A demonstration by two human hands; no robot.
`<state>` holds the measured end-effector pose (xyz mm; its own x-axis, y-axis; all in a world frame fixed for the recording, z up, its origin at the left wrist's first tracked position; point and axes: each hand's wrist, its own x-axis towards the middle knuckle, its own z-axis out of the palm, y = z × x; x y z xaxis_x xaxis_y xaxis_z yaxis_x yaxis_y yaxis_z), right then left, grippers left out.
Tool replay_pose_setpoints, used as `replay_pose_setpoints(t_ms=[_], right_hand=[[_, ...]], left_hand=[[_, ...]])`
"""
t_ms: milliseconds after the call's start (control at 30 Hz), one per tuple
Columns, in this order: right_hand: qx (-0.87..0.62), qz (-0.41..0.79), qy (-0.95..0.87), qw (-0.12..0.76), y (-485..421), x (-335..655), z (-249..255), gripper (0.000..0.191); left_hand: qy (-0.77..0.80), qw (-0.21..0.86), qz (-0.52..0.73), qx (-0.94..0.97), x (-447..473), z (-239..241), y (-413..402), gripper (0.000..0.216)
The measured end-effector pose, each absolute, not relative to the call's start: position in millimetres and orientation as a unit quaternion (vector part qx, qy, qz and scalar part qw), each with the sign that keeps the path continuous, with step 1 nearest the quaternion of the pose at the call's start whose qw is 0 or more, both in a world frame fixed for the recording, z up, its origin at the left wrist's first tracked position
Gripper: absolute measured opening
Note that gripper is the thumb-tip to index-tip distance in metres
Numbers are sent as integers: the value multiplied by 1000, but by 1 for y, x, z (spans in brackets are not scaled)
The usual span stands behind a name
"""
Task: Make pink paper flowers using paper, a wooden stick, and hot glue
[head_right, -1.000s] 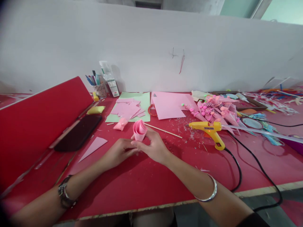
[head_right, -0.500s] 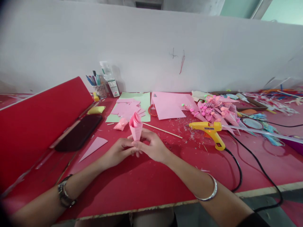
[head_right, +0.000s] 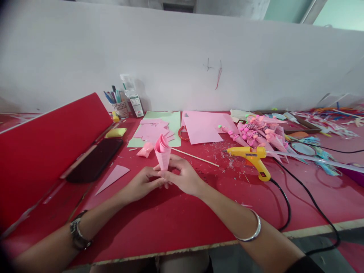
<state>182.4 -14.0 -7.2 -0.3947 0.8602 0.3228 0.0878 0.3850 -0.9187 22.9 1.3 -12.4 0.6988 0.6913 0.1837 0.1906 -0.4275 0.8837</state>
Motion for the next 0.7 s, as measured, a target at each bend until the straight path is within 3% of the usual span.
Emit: replay_pose_setpoints(t_ms=[133,267,433,567,700], right_hand=[[-361,372,-715,469,-12,183,-7,11],[-375,354,-716,469,-10,184,-8,15],[-355,370,-756,407,-12,182,-10,20],[-341,396,-772,362,-14,180,-12,19],[-337,386,-791,334,-13,180,-15,15]], left_hand=[[320,427,290,795,24,-12,0,20],[353,404,323,780,22,-12,2,32],[337,405,394,754,19,-11,5,24],[312,393,378,778,19,-9,5,12],[315,405,387,766,19,-7,4,14]])
